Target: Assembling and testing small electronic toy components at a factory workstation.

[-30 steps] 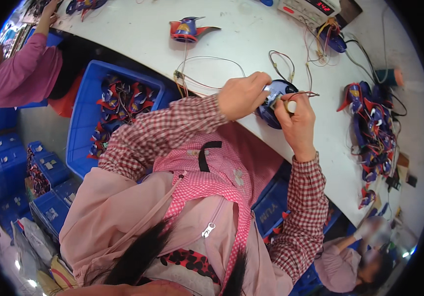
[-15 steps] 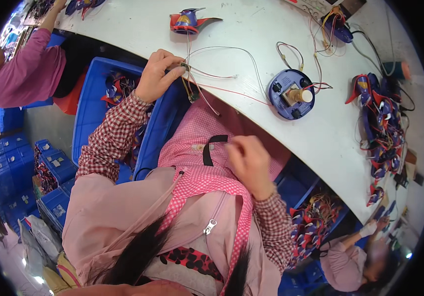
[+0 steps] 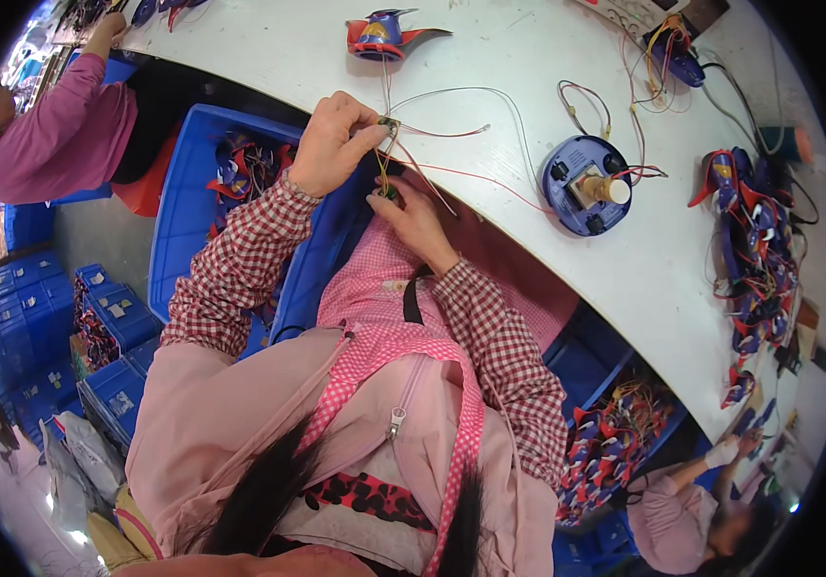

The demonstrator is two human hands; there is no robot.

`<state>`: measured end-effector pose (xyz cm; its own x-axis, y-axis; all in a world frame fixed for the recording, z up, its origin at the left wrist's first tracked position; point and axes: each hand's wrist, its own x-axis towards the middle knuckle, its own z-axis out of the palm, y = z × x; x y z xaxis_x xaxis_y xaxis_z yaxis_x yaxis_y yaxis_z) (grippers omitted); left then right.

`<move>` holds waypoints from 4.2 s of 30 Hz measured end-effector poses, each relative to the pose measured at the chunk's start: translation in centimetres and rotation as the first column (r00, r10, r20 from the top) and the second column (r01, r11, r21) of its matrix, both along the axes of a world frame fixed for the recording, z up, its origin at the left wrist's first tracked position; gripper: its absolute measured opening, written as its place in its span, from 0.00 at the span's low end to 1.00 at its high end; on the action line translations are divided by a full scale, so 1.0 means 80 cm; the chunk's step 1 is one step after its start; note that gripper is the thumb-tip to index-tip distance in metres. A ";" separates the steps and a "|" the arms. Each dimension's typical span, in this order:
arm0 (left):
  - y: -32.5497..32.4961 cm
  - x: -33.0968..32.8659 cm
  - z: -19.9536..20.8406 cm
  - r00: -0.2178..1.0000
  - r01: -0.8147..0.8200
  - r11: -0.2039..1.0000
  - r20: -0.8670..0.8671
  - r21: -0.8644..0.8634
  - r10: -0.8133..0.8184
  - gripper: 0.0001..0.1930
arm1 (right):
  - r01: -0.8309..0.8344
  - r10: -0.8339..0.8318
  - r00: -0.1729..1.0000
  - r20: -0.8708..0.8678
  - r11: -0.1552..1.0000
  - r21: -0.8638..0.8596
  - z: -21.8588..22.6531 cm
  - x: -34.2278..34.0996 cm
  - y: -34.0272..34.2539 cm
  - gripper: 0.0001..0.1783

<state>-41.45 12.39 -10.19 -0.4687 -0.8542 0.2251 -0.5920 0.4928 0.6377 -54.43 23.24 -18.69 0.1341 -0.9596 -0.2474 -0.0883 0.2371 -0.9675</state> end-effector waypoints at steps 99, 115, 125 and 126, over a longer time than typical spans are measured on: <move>-0.004 -0.030 0.021 0.974 0.026 0.987 -0.218 -0.159 -0.061 0.19 | 0.277 -0.489 0.620 0.613 0.868 0.412 0.117 -0.067 0.062 0.08; -0.129 -0.033 0.029 0.931 -0.022 0.859 -0.302 0.511 0.204 0.52 | 0.473 -0.484 0.796 0.365 0.872 0.124 0.121 -0.070 0.065 0.11; -0.084 -0.020 0.015 0.905 -0.183 0.965 -0.351 0.189 0.241 0.51 | 0.107 -0.521 0.777 -0.353 0.662 -0.742 0.122 -0.089 0.041 0.15; -0.079 -0.015 0.013 0.904 -0.193 0.963 -0.347 0.191 0.250 0.51 | 0.052 -0.519 0.770 -0.371 0.630 -0.775 0.120 -0.089 0.040 0.16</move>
